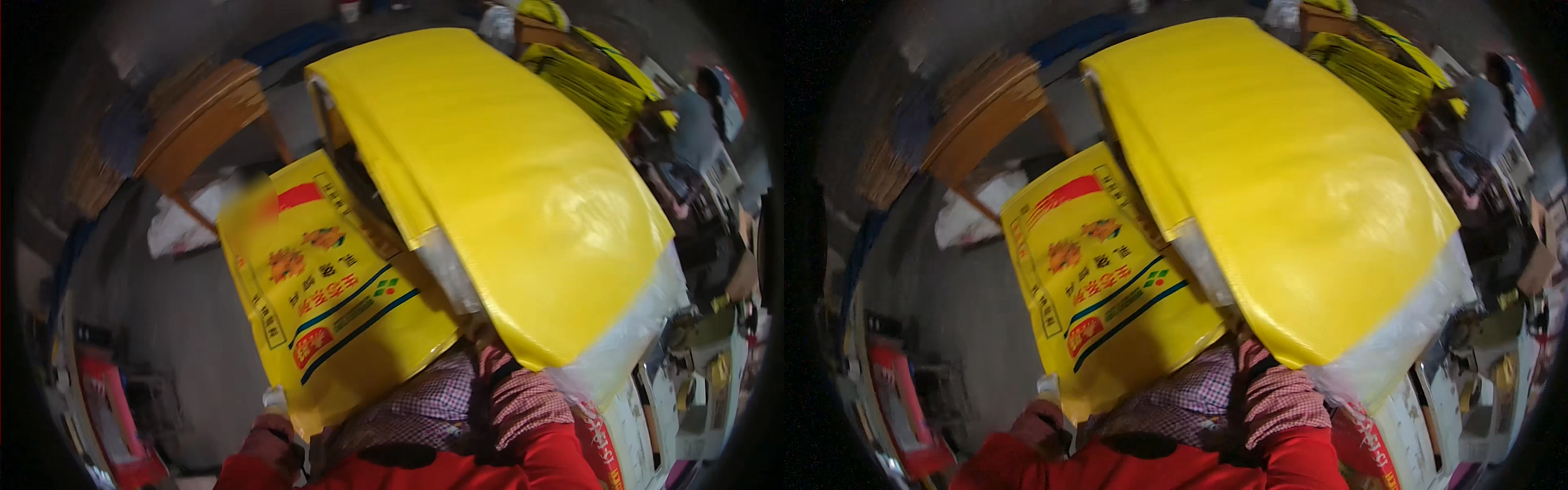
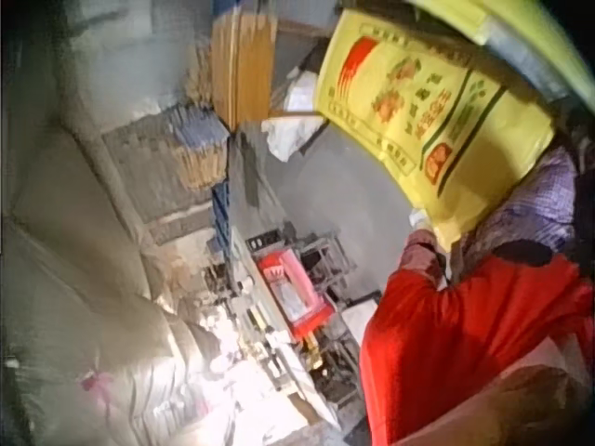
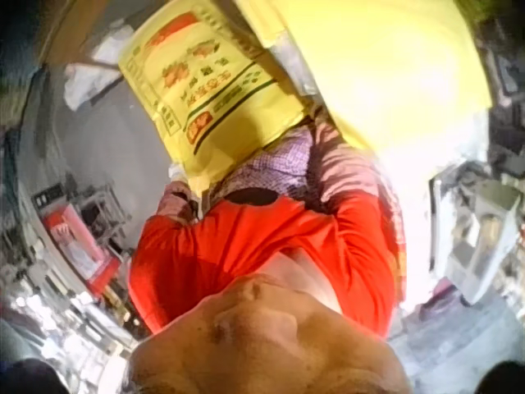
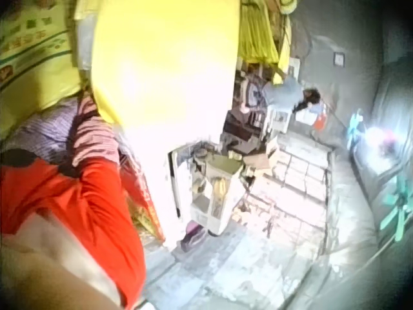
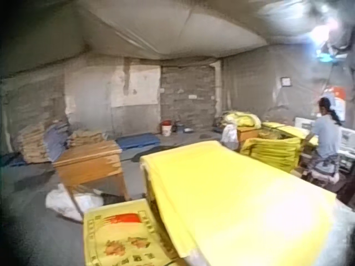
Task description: Inserting plastic liners into woven sacks and organizing them at a workstation.
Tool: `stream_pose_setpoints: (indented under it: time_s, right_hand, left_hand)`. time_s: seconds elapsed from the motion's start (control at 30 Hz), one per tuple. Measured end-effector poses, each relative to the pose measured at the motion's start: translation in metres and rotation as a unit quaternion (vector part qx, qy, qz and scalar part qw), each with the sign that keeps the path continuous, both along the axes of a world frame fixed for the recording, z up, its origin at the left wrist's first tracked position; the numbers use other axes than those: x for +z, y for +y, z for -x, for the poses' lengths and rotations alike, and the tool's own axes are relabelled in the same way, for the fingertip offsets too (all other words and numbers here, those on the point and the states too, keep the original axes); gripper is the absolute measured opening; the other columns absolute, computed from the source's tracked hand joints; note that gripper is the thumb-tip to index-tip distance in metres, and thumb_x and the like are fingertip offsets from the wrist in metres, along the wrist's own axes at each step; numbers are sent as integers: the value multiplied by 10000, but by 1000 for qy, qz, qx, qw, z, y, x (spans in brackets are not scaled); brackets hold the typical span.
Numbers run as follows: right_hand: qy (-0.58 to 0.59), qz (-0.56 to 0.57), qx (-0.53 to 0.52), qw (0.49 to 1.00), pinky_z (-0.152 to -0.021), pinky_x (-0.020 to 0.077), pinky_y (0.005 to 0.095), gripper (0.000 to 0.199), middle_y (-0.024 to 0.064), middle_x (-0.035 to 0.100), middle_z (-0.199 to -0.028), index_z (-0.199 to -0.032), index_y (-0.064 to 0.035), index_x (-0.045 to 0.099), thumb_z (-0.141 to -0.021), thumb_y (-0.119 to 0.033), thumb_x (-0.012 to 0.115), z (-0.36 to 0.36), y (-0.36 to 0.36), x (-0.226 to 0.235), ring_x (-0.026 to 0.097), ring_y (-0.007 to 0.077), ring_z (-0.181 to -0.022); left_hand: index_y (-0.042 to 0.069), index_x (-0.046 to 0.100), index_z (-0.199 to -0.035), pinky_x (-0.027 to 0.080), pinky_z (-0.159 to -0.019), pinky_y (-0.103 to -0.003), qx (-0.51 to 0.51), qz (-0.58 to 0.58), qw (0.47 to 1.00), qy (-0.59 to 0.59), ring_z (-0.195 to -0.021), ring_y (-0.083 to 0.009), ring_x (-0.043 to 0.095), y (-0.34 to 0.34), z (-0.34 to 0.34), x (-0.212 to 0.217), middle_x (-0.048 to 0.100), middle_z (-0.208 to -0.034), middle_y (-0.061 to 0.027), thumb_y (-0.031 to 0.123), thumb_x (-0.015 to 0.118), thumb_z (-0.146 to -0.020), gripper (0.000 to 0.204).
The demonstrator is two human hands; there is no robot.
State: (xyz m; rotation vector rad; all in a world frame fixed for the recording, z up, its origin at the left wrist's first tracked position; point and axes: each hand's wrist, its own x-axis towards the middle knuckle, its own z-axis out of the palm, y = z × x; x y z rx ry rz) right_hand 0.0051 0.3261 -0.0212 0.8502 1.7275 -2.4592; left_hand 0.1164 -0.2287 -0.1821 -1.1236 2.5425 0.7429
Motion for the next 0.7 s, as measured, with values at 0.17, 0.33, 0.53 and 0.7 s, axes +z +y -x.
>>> stream_pose_setpoints:
  time_s: [0.17, 0.33, 0.53, 0.7]
  right_hand:
    - [65, 44, 32, 996, -591, 468, 277, 170, 15, 597, -750, -887, -62, 592, -869, -227, 557, -22, -25, 51, 572, 144, -688]
    - [145, 68, -21, 987, -599, 469, 271, 164, 14, 598, -768, -897, -61, 591, -870, -219, 555, -65, -13, 93, 570, 139, -697]
    - [191, 98, -42, 976, -607, 469, 265, 159, 14, 599, -786, -906, -60, 590, -871, -210, 553, -99, -33, 98, 568, 133, -707]
    - [32, -152, 230, 961, -785, 460, 319, 338, 134, 617, -983, -1115, -79, 572, -843, -277, 539, -140, -19, 137, 576, 279, -890]
  left_hand:
    - [15, 599, -1016, 463, -764, -384, -207, 5, 975, -86, -874, -298, 602, -19, 9, 7, 636, -981, -132, 254, 528, -811, 322]
    - [-28, 548, -1090, 370, -933, -386, -136, 48, 982, 121, -1117, -336, 463, 121, 116, 116, 508, -1207, -197, 212, 555, -819, 362]
    - [-35, 564, -996, 324, -994, -379, -420, -71, 754, 500, -1172, -314, 420, 323, 161, 311, 457, -1257, -181, 37, 539, -810, 201]
    - [15, 599, -961, 388, -930, -389, -683, -168, 502, 504, -1078, -332, 485, 484, 109, 385, 531, -1153, -167, 120, 632, -750, 238]
